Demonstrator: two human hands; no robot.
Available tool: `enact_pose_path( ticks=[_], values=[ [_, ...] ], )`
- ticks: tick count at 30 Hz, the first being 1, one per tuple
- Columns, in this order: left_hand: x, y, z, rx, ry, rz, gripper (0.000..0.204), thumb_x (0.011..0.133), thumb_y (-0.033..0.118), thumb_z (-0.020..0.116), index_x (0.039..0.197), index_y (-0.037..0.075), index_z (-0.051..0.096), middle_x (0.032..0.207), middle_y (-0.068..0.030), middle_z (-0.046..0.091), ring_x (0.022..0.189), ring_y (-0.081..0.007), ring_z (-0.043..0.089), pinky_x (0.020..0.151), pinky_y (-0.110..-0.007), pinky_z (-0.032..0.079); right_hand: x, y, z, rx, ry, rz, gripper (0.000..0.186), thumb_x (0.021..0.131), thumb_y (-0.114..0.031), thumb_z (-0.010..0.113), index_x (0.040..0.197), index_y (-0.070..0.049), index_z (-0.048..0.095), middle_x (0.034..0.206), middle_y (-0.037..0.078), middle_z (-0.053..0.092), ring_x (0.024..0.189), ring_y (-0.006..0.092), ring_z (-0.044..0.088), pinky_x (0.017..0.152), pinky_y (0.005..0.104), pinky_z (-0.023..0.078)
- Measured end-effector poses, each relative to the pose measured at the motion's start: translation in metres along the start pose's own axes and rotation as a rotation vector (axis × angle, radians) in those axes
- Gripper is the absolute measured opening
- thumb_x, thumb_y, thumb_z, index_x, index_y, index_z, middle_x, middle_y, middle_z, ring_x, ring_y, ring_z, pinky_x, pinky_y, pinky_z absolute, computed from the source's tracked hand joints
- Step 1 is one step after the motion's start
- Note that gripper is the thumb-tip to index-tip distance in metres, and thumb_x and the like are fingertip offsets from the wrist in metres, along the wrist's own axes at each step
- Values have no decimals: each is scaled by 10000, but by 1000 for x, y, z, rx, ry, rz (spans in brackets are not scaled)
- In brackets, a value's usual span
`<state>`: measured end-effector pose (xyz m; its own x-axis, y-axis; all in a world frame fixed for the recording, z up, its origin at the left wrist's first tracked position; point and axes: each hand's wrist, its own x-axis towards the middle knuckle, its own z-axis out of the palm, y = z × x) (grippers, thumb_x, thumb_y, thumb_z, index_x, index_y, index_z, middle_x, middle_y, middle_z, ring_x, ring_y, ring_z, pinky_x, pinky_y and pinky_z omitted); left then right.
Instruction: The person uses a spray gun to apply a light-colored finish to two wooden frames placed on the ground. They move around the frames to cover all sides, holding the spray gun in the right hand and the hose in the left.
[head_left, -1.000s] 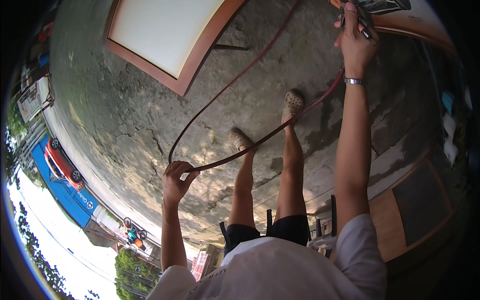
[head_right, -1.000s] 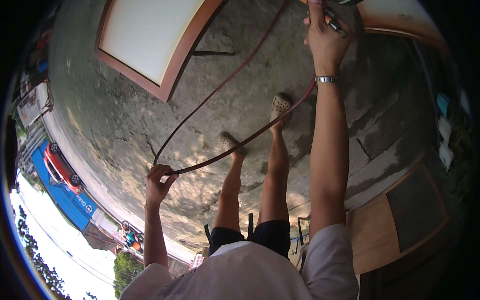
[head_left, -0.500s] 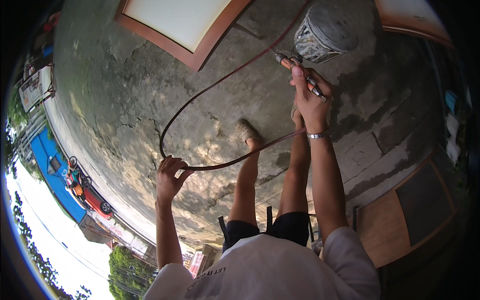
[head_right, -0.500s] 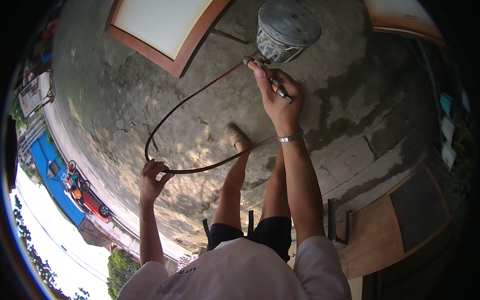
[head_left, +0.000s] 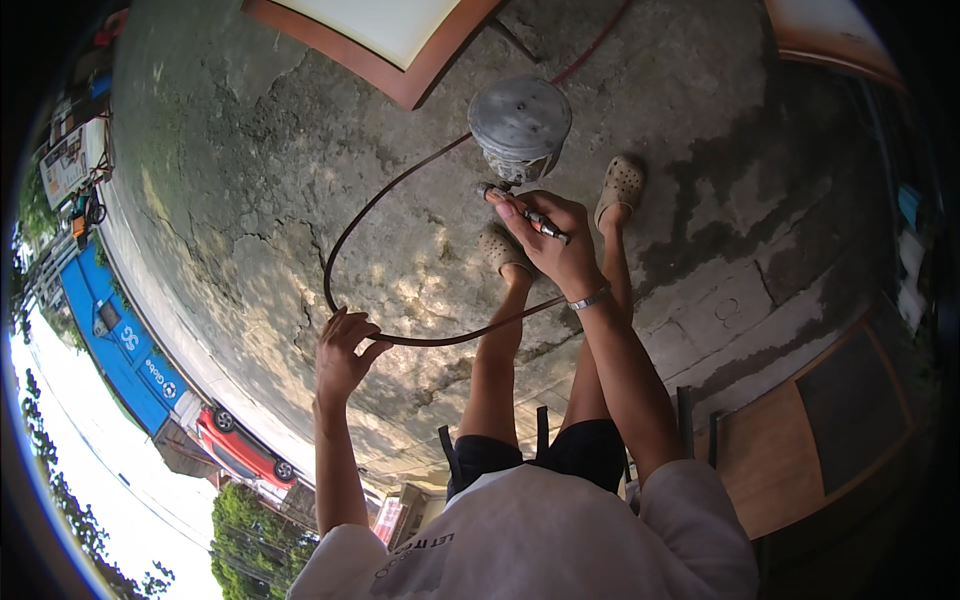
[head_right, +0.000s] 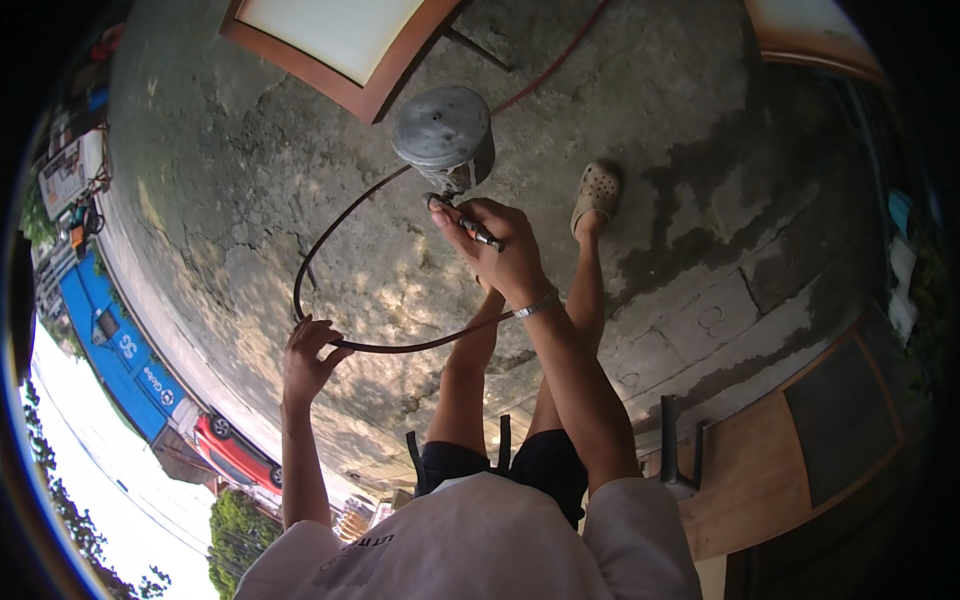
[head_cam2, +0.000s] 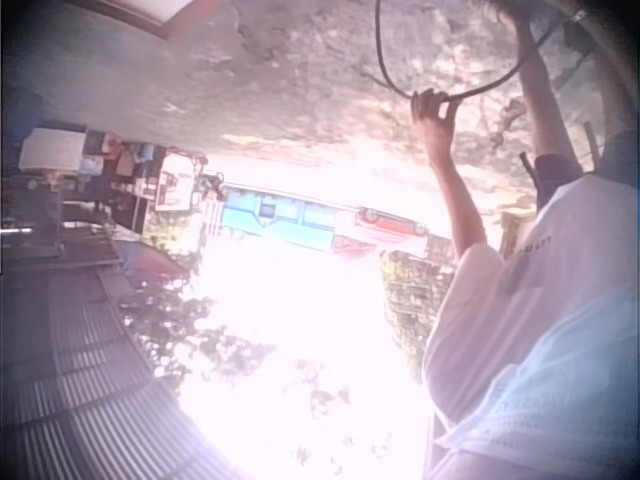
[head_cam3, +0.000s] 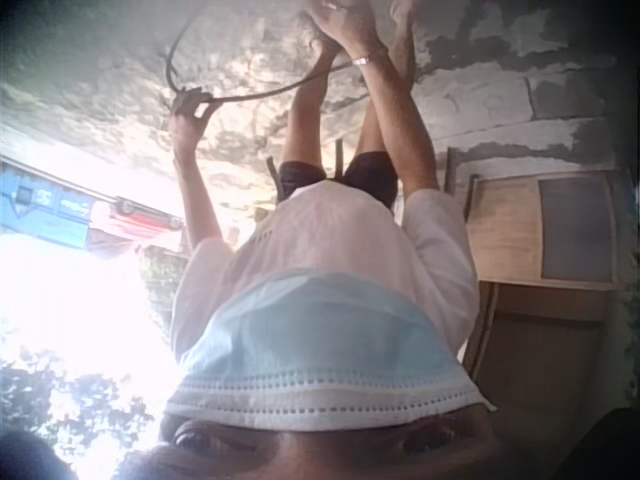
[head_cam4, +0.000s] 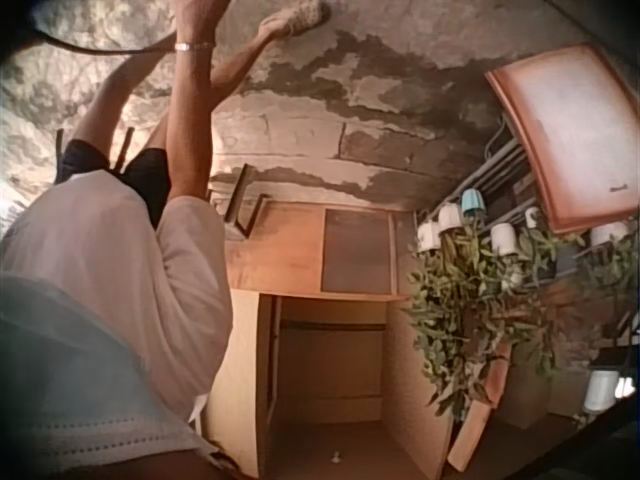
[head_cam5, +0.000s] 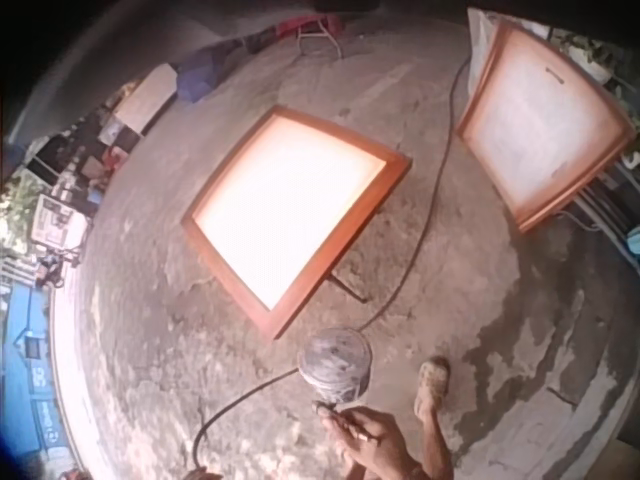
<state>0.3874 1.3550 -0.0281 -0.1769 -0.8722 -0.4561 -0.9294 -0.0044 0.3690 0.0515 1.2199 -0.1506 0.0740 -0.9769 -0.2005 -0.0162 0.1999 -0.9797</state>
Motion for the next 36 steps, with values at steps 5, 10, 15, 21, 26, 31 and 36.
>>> enact_pose_path(
  ticks=[5, 10, 15, 21, 26, 31, 36],
  values=[
    [3, 6, 4, -6, 15, 3, 303, 727, 220, 931, 902, 56, 746, 996, -139, 752, 1032, -384, 711, 1051, -540, 519, 32, 20, -5, -90, 61, -56, 188, 979, -192, 795, 955, -5, 783, 728, 56, 713, 635, 86, 614, 609, 262, 481],
    [-1, 0, 5, -21, 42, -45, 283, 744, 223, 923, 902, 61, 753, 1003, -139, 753, 1025, -386, 707, 1057, -544, 515, 82, 10, -28, -136, 322, -155, 231, 1001, -226, 767, 1023, -1, 808, 888, 100, 811, 756, 118, 744, 663, 286, 547],
    [-4, -6, 2, -23, 55, -70, 276, 749, 222, 920, 904, 65, 753, 1013, -141, 752, 1030, -388, 702, 1064, -551, 509, 92, 22, -31, -89, 506, -120, 344, 1043, -328, 710, 1158, -16, 798, 985, 23, 817, 731, 73, 659, 628, 274, 517],
    [-3, -7, -2, -9, 40, -50, 289, 732, 221, 930, 901, 68, 752, 1009, -143, 751, 1029, -389, 704, 1071, -551, 506, 45, 31, -2, -125, 290, -87, 191, 999, -216, 769, 1051, -39, 818, 794, 86, 771, 653, 105, 675, 605, 283, 513],
    [-1, -6, -3, -1, 22, -20, 303, 708, 211, 939, 890, 59, 749, 987, -137, 754, 1021, -381, 710, 1082, -551, 498, 1, 33, 33, -22, 136, -38, 164, 956, -200, 810, 999, -42, 796, 804, 92, 738, 626, 168, 678, 614, 309, 522],
    [7, -3, -5, 0, 5, -5, 294, 710, 196, 937, 883, 52, 748, 938, -117, 753, 1024, -369, 714, 1085, -560, 493, 8, 35, 23, -102, 94, -58, 180, 961, -207, 811, 954, -29, 781, 760, 79, 726, 628, 112, 655, 603, 292, 501],
    [27, 17, -11, -3, 21, -35, 284, 716, 189, 935, 885, 55, 750, 962, -115, 750, 1019, -372, 704, 1051, -542, 507, 68, 16, -28, -88, 189, -31, 220, 981, -221, 794, 989, -1, 801, 779, 100, 768, 660, 92, 677, 614, 275, 516]
  ],
)
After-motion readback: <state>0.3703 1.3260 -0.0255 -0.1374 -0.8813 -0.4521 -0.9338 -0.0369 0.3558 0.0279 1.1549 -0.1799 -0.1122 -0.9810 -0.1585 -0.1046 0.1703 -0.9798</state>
